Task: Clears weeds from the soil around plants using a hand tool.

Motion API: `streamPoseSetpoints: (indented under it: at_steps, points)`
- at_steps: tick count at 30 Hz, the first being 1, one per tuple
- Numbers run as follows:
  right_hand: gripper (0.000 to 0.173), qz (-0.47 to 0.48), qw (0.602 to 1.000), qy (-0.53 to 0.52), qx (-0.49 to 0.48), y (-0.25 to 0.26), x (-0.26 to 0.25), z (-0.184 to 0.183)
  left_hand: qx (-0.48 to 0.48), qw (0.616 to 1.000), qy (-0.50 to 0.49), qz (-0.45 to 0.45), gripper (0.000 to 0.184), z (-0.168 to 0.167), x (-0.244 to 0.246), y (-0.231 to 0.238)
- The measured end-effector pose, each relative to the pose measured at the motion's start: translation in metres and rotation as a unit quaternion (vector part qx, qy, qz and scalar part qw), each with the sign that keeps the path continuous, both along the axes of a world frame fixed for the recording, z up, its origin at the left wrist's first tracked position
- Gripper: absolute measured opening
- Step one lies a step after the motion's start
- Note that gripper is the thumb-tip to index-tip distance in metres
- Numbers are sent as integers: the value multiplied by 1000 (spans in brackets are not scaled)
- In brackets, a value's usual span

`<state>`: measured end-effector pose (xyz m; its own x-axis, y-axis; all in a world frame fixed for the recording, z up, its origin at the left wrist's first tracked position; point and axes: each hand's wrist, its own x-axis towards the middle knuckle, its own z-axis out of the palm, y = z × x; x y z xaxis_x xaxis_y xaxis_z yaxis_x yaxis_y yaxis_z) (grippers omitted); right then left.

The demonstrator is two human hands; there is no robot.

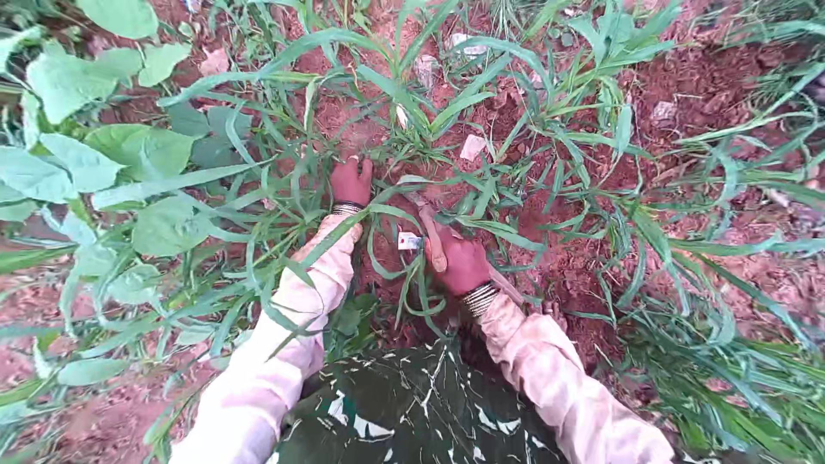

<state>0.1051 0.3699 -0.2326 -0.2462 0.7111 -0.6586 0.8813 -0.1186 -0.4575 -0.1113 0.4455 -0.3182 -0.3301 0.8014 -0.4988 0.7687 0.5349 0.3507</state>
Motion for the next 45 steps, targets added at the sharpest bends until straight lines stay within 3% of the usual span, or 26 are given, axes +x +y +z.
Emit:
streamPoseSetpoints:
  at_steps: [4,6,9,12,14,16,18,20,22,26,29,32,36,42,45]
  points:
    - [47,-24,994,29,99,-24,42,4,98,989,-77,85,44,26,-18,4]
    - [48,-44,990,30,129,-38,69,22,83,978,-147,121,38,52,-34,-9]
    - [47,-34,986,13,164,-31,76,30,62,986,-140,64,37,101,-65,-35]
    - [45,14,974,24,226,-18,55,32,242,967,-71,34,31,141,-83,-57]
    - [44,33,950,46,308,-8,44,29,377,917,-120,44,12,156,-93,-57]
    - [41,62,940,22,335,11,35,21,414,888,-193,48,25,161,-88,-41]
    - [39,97,957,-16,274,29,24,11,389,891,-230,33,25,155,-70,-17]
    - [39,137,960,-8,243,26,12,6,305,930,-203,-2,17,141,-49,11]
    - [50,162,961,17,222,6,5,13,189,968,-160,-35,37,115,-34,35]
    - [43,100,970,46,216,-10,21,28,-18,989,-136,-61,48,61,-18,64]
    - [48,25,975,-2,221,-12,41,40,-147,984,-27,-98,64,37,-11,64]
    - [48,-17,988,-34,152,-8,45,32,-174,970,26,-170,77,24,6,61]
    - [50,3,998,-31,49,18,11,12,-167,963,31,-208,50,5,21,58]
    - [49,-33,984,-15,175,-28,56,8,-115,972,-8,-206,47,-6,15,55]
    - [50,-14,989,-27,147,-2,33,-14,-105,980,2,-172,53,-9,18,52]
